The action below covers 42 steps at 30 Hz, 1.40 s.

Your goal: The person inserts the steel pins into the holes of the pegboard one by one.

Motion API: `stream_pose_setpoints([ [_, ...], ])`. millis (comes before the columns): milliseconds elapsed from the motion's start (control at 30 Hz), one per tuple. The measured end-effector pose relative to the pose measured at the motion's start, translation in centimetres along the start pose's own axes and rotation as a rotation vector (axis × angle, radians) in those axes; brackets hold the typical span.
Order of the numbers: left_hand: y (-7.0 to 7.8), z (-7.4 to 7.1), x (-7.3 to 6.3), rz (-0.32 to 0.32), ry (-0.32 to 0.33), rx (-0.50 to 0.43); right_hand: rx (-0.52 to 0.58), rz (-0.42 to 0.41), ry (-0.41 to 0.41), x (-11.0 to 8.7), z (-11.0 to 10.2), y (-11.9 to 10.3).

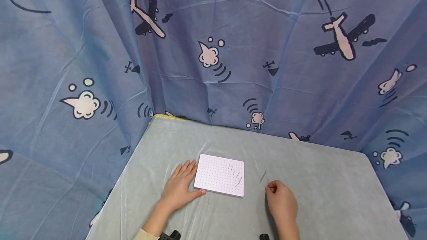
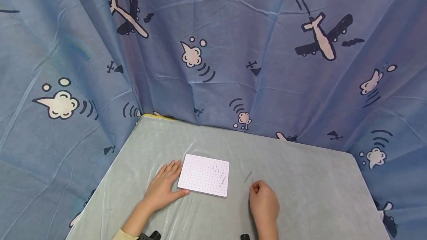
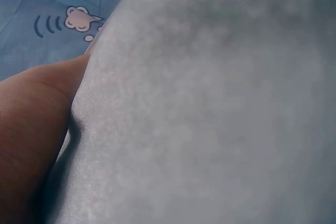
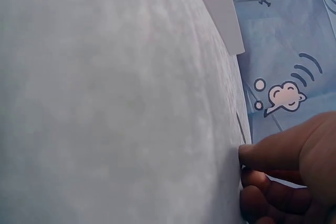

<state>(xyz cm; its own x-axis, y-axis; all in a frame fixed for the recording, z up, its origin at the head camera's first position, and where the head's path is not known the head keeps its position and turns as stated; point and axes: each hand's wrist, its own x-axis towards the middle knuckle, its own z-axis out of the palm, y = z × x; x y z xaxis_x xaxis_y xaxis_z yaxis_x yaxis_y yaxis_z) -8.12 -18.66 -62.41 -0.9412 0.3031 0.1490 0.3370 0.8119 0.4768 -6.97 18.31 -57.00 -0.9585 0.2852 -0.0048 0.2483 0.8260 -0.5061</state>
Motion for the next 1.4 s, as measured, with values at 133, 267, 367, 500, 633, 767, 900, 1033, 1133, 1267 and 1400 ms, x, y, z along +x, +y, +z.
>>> stream_pose_setpoints([
  [133, 0.0, 0.0, 0.0, -0.016, -0.014, 0.003, -0.028, 0.006, 0.013, -0.1, -0.4, 0.1],
  [267, 0.1, -0.2, -0.1, -0.035, -0.04, 0.005, -0.046, 0.027, -0.022, 0.0, -0.7, 0.2],
  [367, 0.1, -0.2, -0.2, -0.038, -0.044, 0.007, -0.057, 0.037, -0.046, 0.0, -0.8, 0.1],
  [500, 0.1, -0.3, -0.3, -0.038, -0.041, 0.005, -0.073, 0.034, -0.049, -0.1, -0.9, 0.2],
  [633, 0.1, -0.3, -0.4, -0.042, -0.04, -0.001, -0.081, 0.03, -0.039, -0.2, -0.9, 0.4],
  [767, 0.0, -0.3, -0.4, -0.046, -0.04, 0.001, -0.086, 0.025, -0.042, -0.3, -0.9, 0.5],
  [900, -0.1, -0.3, -0.4, -0.045, -0.036, 0.005, -0.095, 0.01, -0.056, -0.4, -0.8, 0.6],
  [1033, -0.2, -0.3, -0.3, -0.038, -0.037, 0.005, -0.103, -0.012, -0.043, -0.6, -0.7, 0.7],
  [1133, -0.2, -0.3, -0.2, -0.032, -0.038, 0.009, -0.097, -0.039, -0.027, -0.8, -0.6, 0.9],
  [1267, -0.1, -0.3, -0.1, -0.023, -0.039, 0.015, -0.07, -0.056, -0.012, -1.0, -0.5, 1.2],
  [1400, 0.1, -0.4, 0.0, -0.023, -0.049, 0.011, -0.012, -0.028, -0.002, -1.0, -0.5, 1.4],
])
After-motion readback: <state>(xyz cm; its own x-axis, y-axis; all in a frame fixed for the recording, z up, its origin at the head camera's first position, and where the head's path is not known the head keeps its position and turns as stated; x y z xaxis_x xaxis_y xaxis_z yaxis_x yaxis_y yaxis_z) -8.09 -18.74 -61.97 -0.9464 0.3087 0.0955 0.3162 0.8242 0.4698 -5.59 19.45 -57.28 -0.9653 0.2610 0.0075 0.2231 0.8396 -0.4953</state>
